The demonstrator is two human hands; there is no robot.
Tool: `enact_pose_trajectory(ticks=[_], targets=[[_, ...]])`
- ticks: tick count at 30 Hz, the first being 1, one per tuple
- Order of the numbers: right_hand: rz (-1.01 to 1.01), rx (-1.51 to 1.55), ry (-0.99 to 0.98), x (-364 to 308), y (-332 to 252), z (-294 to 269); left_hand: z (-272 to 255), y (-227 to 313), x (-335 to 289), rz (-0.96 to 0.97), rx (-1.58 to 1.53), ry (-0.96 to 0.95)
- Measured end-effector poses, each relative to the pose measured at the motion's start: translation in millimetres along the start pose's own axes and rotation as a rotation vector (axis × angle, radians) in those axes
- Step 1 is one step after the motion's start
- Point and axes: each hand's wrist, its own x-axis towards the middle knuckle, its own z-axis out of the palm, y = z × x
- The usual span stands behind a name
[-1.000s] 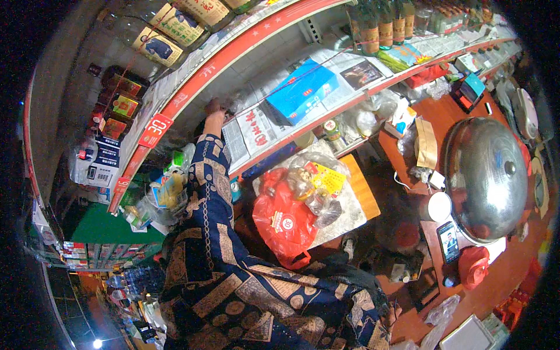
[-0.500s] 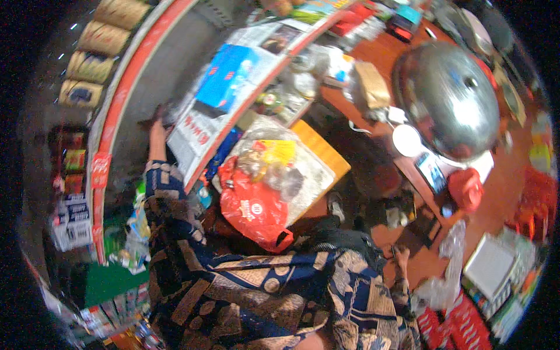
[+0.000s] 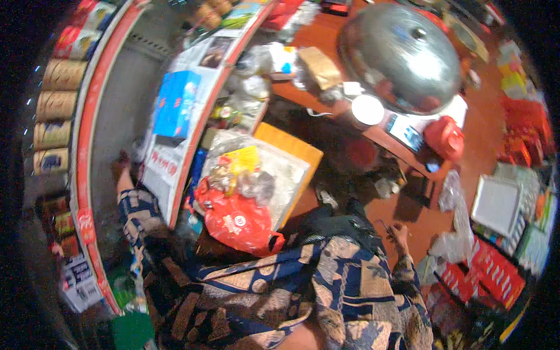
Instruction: The person repeatedly picks up small packaged items from a cluttered counter and places them into a red plastic bag. The person handles items one at a time, moving them from the counter surface into the bag.
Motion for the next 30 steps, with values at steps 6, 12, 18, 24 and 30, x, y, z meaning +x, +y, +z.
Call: enact_pose_trajectory(ticks=[6, 12, 18, 24, 30], targets=[[-0.024, 0.327, -0.09, 13.3, 29.9, 48.4, -63.1, 16.6, -22.7, -0.269, -0.506, 0.341], [0.012, 0.162, -0.125, 9.0, 16.0, 43.9, -58.6, 27.6, -53.4, -0.109, -0.649, 0.422], [-0.084, 0.081, -0.228, 11.6, -6.7, 24.3, -104.2, 59.1, -83.1, 0.548, 0.333, 0.226], [0.038, 0.011, -0.045, 25.6, -3.5, 22.3, -48.9, 29.2, -13.8, 0.261, 0.414, 0.079], [0.019, 0.08, -0.075, 22.1, -12.2, 52.4, -43.4, -51.6, 54.1, -0.168, -0.551, -0.399]])
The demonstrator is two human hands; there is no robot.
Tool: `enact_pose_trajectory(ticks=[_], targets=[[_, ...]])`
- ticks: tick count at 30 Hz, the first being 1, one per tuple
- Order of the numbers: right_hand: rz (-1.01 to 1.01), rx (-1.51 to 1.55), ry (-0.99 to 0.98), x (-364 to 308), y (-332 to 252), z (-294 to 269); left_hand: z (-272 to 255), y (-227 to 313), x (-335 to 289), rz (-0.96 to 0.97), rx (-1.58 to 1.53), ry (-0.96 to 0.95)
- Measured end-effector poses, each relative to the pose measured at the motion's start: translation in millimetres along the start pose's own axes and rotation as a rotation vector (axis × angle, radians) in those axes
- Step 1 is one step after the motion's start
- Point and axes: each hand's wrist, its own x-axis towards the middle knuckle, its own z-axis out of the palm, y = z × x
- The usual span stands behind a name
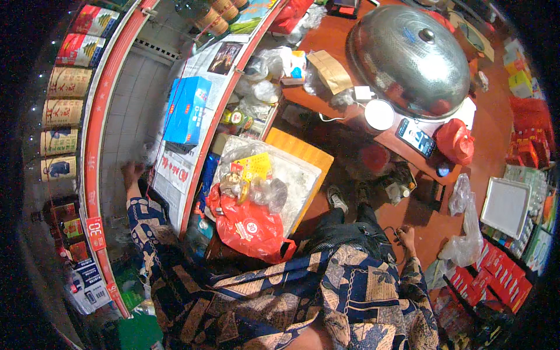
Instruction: The person repeatedly picks up small packaged items from a cluttered counter and places them into a red plastic bag. The person handles items one at a time, moving them from the counter surface into the bag.
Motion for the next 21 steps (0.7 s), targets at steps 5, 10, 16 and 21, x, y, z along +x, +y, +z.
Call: enact_pose_trajectory(ticks=[5, 10, 16, 21], targets=[[0.041, -0.026, 0.126, -39.5, 11.5, -24.1, 87.9, 67.9, -105.0, 0.298, 0.613, 0.094], [0.058, -0.046, 0.04, -14.3, 13.4, -11.8, 45.8, 29.4, -90.8, 0.277, 0.45, 0.118], [0.109, 0.023, 0.049, -10.3, 36.3, -23.6, 63.0, 68.8, -133.3, 0.141, 0.272, 0.544], [0.179, 0.053, 0.014, 5.4, 34.0, -27.5, 120.6, 199.5, -250.0, 0.724, -0.336, 0.53]])
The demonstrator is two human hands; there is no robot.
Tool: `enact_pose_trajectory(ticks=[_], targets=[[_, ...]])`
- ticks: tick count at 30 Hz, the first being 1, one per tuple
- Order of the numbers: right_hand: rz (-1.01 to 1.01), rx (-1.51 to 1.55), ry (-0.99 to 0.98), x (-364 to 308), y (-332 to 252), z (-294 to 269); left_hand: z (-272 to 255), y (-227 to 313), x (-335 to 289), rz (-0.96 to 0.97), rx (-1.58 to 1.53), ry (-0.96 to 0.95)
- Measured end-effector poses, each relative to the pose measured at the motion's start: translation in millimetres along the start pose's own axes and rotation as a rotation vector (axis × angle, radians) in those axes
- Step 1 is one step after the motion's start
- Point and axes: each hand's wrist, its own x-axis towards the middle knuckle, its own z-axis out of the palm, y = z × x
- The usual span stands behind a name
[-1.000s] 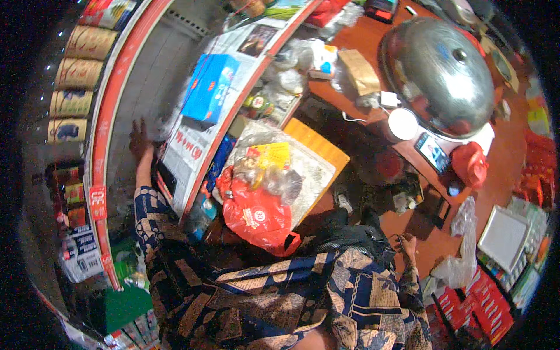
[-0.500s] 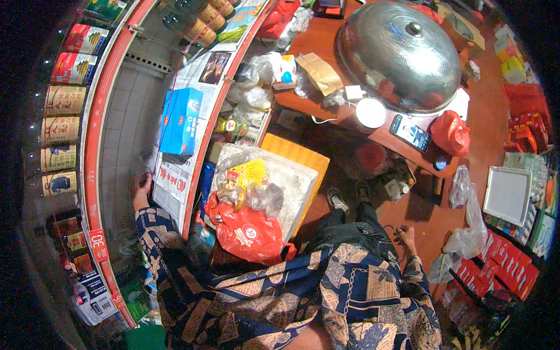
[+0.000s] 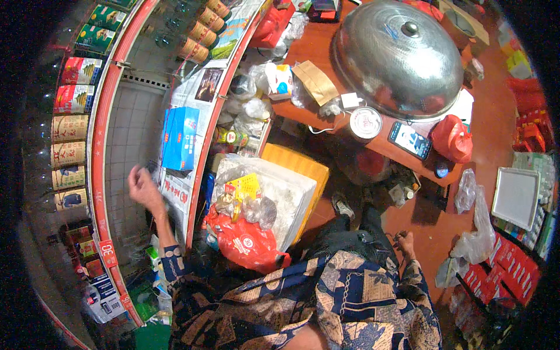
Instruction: The person repeatedly picks up small packaged items from a cluttered counter and places them into a red plastic bag. The person handles items one at a time, moving them from the counter surface into the bag.
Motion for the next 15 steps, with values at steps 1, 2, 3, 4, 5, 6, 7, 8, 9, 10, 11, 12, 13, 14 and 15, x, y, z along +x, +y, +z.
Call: enact_pose_trajectory(ticks=[1, 2, 3, 4, 5, 6, 7, 8, 9, 10, 11, 12, 13, 14, 15], targets=[[-0.008, 0.014, -0.01, 4.3, -7.6, 2.5, 23.7, 24.6, -7.3, 0.085, -0.115, -0.074], [-0.015, 0.03, -0.018, 8.5, -15.1, 4.8, 45.5, 52.3, -18.4, 0.012, -0.124, -0.205], [-0.052, 0.04, -0.013, 7.1, -15.0, -0.5, 78.0, 82.0, -28.6, -0.099, -0.209, -0.446], [-0.096, 0.039, -0.032, 8.2, -25.0, 0.0, 108.1, 100.2, -37.4, -0.156, -0.312, -0.618], [-0.136, 0.048, -0.056, 10.3, -32.2, 0.6, 142.5, 106.0, -42.5, -0.296, -0.373, -0.849], [-0.129, 0.057, -0.045, 10.9, -31.0, -3.6, 188.5, 113.4, -60.3, -0.359, -0.397, -0.974], [-0.121, 0.065, -0.033, 10.7, -27.5, -8.7, 234.5, 115.8, -77.0, -0.262, -0.317, -1.081], [-0.121, 0.068, -0.025, 12.3, -27.0, -14.3, 276.4, 111.1, -97.5, -0.391, -0.398, -1.135], [-0.078, 0.075, -0.014, 13.3, -25.9, -19.2, 314.4, 106.9, -110.6, -0.594, -0.353, -1.253], [-0.013, 0.082, 0.013, 9.4, -19.7, -25.3, 351.1, 106.4, -138.9, -0.797, -0.439, -1.258], [0.026, 0.091, 0.026, 8.1, -17.2, -31.0, 388.6, 95.8, -158.1, -0.933, -0.463, -1.192], [-0.034, 0.161, 0.004, 3.9, -11.5, -38.0, 417.4, 91.4, -170.6, -0.851, -0.3, -1.189], [0.015, 0.088, 0.1, 7.1, -5.1, -39.4, 435.6, 94.5, -178.3, -0.766, -0.149, -1.175], [-0.009, 0.132, 0.11, 3.4, 4.0, -44.1, 445.4, 99.7, -188.2, -0.82, -0.158, -1.107], [-0.034, 0.175, 0.118, -0.2, 12.5, -48.6, 452.9, 102.4, -195.7, -0.874, -0.166, -1.036]])
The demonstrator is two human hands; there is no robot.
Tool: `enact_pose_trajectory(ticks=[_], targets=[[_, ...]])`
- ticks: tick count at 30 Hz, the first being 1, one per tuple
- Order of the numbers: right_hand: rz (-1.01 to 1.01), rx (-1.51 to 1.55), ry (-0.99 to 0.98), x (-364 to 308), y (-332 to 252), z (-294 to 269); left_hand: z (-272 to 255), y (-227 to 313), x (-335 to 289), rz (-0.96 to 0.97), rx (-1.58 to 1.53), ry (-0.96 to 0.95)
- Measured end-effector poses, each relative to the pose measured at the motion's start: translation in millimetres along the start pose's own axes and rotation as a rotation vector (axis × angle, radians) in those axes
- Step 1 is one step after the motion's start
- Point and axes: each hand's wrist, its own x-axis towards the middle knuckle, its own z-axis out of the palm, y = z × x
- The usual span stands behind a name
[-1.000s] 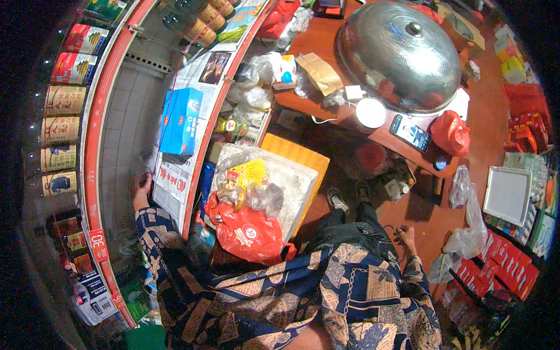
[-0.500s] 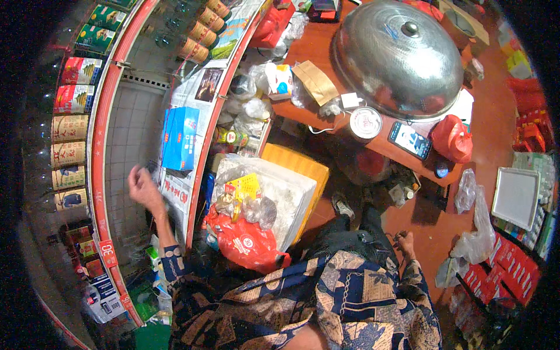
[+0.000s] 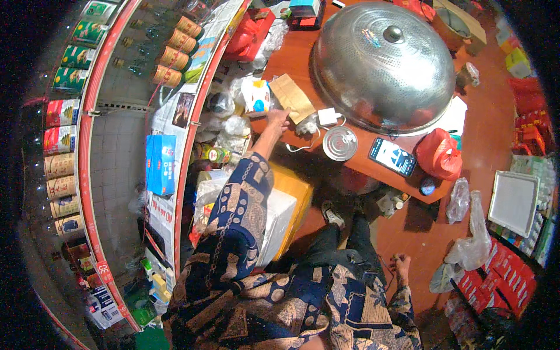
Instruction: The person repeatedly picks up small packaged items from a cluttered counter and places them into a red plastic bag. The person handles items one at a time, moving them from the counter surface into the bag.
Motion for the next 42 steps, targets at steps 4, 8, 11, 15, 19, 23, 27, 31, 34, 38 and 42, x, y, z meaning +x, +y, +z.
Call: enact_pose_trajectory(ticks=[4, 8, 11, 15, 19, 23, 27, 31, 34, 38, 42], targets=[[0.053, 0.03, -0.098, 1.3, 41.1, -31.9, 13.8, -11.1, 17.1, 0.122, 0.024, 0.11], [0.267, 0.181, -0.036, 4.4, 88.8, -48.1, 38.8, 3.8, -15.3, 0.252, -0.214, -0.012], [0.281, 0.218, -0.152, 48.8, 70.2, -43.5, -18.0, 13.4, -19.5, 0.407, -0.205, 0.009], [0.078, -0.044, -0.051, 26.1, 15.3, -2.7, -61.0, 11.1, -92.2, 0.933, 0.156, -0.061], [-0.051, -0.085, -0.197, 30.6, -29.5, 25.9, -170.2, 9.2, -210.7, 1.159, 0.381, 0.123], [-0.073, -0.141, -0.232, 36.7, -34.9, 42.1, -265.7, -38.3, -305.2, 1.165, 0.491, 0.388], [-0.056, -0.239, -0.211, 47.7, -47.4, 50.1, -317.7, -115.2, -365.3, 0.695, 0.044, 0.398], [-0.059, -0.299, -0.236, 50.0, -60.3, 62.5, -351.7, -167.9, -398.4, 0.535, -0.54, 0.467], [-0.067, -0.338, -0.271, 50.5, -66.9, 75.9, -388.3, -225.9, -393.6, 0.457, -0.739, 0.468], [-0.078, -0.367, -0.284, 53.9, -74.1, 86.3, -415.2, -247.1, -376.8, 0.386, -0.919, 0.475], [-0.086, -0.383, -0.268, 51.6, -77.2, 82.9, -429.9, -246.2, -345.6, 0.362, -0.982, 0.504]])
